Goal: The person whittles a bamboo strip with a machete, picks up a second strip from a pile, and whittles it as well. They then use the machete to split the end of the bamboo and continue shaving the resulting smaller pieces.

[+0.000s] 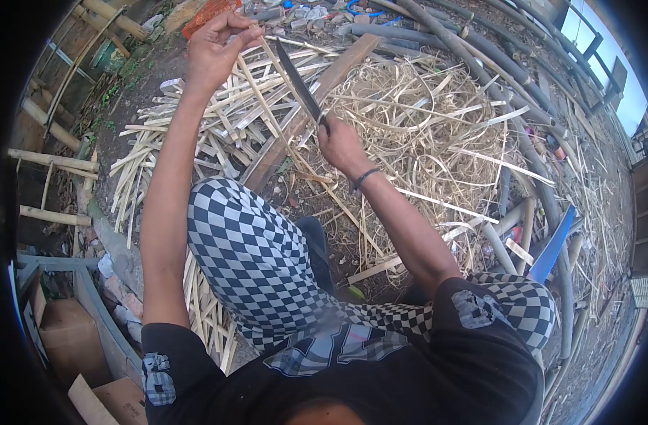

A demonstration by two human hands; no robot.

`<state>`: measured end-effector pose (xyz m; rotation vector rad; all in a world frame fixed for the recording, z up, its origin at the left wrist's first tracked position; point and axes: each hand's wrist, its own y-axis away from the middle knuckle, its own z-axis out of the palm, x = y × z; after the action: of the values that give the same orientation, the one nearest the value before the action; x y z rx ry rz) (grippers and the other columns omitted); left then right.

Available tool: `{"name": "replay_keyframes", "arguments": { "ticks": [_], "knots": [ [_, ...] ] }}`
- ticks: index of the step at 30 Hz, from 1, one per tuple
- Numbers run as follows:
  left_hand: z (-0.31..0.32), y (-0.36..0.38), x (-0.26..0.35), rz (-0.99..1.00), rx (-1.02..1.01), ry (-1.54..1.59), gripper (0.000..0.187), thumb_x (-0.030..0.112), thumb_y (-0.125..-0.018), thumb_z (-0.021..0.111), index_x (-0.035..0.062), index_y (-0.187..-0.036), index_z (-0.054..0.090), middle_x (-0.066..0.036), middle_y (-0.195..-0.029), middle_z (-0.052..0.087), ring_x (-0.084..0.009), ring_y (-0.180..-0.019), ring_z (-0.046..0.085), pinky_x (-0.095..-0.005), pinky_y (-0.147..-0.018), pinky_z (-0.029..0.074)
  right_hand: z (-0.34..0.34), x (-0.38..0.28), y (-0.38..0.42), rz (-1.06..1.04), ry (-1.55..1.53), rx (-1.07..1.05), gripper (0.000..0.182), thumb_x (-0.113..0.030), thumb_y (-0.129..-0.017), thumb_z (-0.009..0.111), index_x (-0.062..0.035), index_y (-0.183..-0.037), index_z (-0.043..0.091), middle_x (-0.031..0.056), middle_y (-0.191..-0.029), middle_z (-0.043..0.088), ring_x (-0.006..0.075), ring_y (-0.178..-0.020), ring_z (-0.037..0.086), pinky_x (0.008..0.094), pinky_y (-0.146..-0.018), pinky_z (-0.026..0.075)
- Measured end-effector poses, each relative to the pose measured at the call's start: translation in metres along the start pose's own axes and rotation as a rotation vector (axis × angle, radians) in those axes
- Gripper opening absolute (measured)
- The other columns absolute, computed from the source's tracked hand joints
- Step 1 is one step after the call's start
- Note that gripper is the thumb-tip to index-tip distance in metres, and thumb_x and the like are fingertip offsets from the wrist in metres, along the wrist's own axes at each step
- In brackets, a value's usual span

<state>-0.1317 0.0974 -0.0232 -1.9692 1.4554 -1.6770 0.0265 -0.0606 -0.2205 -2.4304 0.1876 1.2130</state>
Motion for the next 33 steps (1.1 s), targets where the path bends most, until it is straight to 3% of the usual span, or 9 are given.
{"name": "replay_keyframes", "arguments": {
  "ticks": [3, 4, 6, 12, 20, 26, 31, 32, 33],
  "knots": [
    [0.013, 0.004, 0.022, -0.1, 0.057, 0.075, 0.013, 0.004, -0.093, 0.068, -0.0019, -0.087, 0.059, -0.007, -0.082, 0.062, -0.0131, -0.078, 0.067, -0.031, -0.07, 0.059, -0.021, -0.033, -0.004, -0.028, -0.078, 0.014, 0.02, -0.019, -0.096, 0.055, -0.0009, -0.102, 0.058, 0.0269, -0.079, 0.065, 0.0473, -0.077, 0.064, 0.0531, -0.07, 0.05],
    [0.01, 0.004, 0.022, -0.12, 0.049, 0.082, 0.014, -0.007, -0.088, 0.07, -0.0019, -0.091, 0.057, -0.007, -0.088, 0.062, -0.0134, -0.08, 0.068, -0.0298, -0.073, 0.063, -0.023, -0.042, -0.005, -0.055, -0.079, 0.041, 0.02, -0.019, -0.096, 0.054, -0.0006, -0.104, 0.057, 0.0277, -0.078, 0.065, 0.0484, -0.075, 0.064, 0.0547, -0.07, 0.05],
    [0.01, 0.004, 0.028, -0.142, 0.055, 0.006, 0.014, -0.005, -0.089, 0.07, -0.0017, -0.09, 0.057, -0.007, -0.087, 0.062, -0.0135, -0.08, 0.068, -0.0294, -0.072, 0.063, -0.02, -0.044, -0.003, -0.081, -0.084, 0.077, 0.022, -0.018, -0.096, 0.052, -0.0003, -0.108, 0.057, 0.0288, -0.074, 0.064, 0.0505, -0.072, 0.063, 0.0569, -0.071, 0.05],
    [0.005, 0.007, 0.027, -0.147, 0.063, -0.017, 0.015, -0.001, -0.091, 0.07, -0.0003, -0.089, 0.055, -0.006, -0.082, 0.062, -0.0143, -0.079, 0.069, -0.0288, -0.071, 0.062, 0.049, 0.075, 0.033, 0.21, 0.05, -0.145, 0.025, -0.02, -0.096, 0.049, -0.0001, -0.109, 0.057, 0.0318, -0.078, 0.065, 0.0517, -0.073, 0.063, 0.0577, -0.074, 0.052],
    [0.007, 0.003, 0.034, -0.219, 0.095, -0.119, 0.01, -0.001, -0.091, 0.068, -0.0018, -0.089, 0.058, -0.008, -0.085, 0.064, -0.0156, -0.081, 0.069, -0.0304, -0.074, 0.064, 0.045, 0.051, 0.046, 0.129, 0.026, -0.021, 0.021, -0.022, -0.097, 0.053, -0.0013, -0.101, 0.053, 0.0304, -0.077, 0.064, 0.0514, -0.073, 0.062, 0.0578, -0.069, 0.051],
    [0.007, 0.005, 0.032, -0.163, 0.069, -0.102, 0.012, -0.003, -0.091, 0.067, -0.0013, -0.09, 0.056, -0.007, -0.085, 0.062, -0.0149, -0.081, 0.068, -0.0303, -0.075, 0.063, 0.072, 0.144, 0.087, 0.332, 0.32, -0.208, 0.029, -0.028, -0.098, 0.052, -0.0017, -0.11, 0.055, 0.0307, -0.081, 0.066, 0.0495, -0.081, 0.066, 0.0577, -0.079, 0.053],
    [0.009, 0.002, 0.023, -0.2, 0.143, -0.091, 0.012, -0.004, -0.091, 0.066, -0.0013, -0.089, 0.055, -0.007, -0.086, 0.061, -0.0151, -0.081, 0.068, -0.0294, -0.073, 0.062, 0.05, 0.11, 0.059, 0.369, 0.24, -0.237, 0.032, -0.028, -0.096, 0.051, 0.0009, -0.102, 0.062, 0.0322, -0.089, 0.067, 0.0471, -0.088, 0.067, 0.0555, -0.083, 0.054],
    [0.009, 0.002, 0.026, -0.153, 0.152, -0.218, 0.012, -0.003, -0.09, 0.066, -0.0016, -0.088, 0.055, -0.008, -0.085, 0.06, -0.0151, -0.081, 0.068, -0.029, -0.072, 0.061, 0.043, 0.088, 0.046, 0.495, 0.121, -0.224, 0.029, -0.025, -0.095, 0.052, 0.0023, -0.1, 0.063, 0.0298, -0.087, 0.067, 0.0465, -0.084, 0.067, 0.0536, -0.08, 0.054],
    [0.009, 0.002, 0.029, -0.105, 0.163, -0.346, 0.012, -0.003, -0.09, 0.066, -0.002, -0.088, 0.055, -0.008, -0.084, 0.06, -0.0152, -0.081, 0.068, -0.0285, -0.07, 0.061, 0.034, 0.067, 0.038, 0.348, 0.093, -0.152, 0.028, -0.023, -0.095, 0.053, 0.0026, -0.1, 0.062, 0.0284, -0.083, 0.066, 0.0458, -0.081, 0.067, 0.0523, -0.076, 0.053]
  ]
}}
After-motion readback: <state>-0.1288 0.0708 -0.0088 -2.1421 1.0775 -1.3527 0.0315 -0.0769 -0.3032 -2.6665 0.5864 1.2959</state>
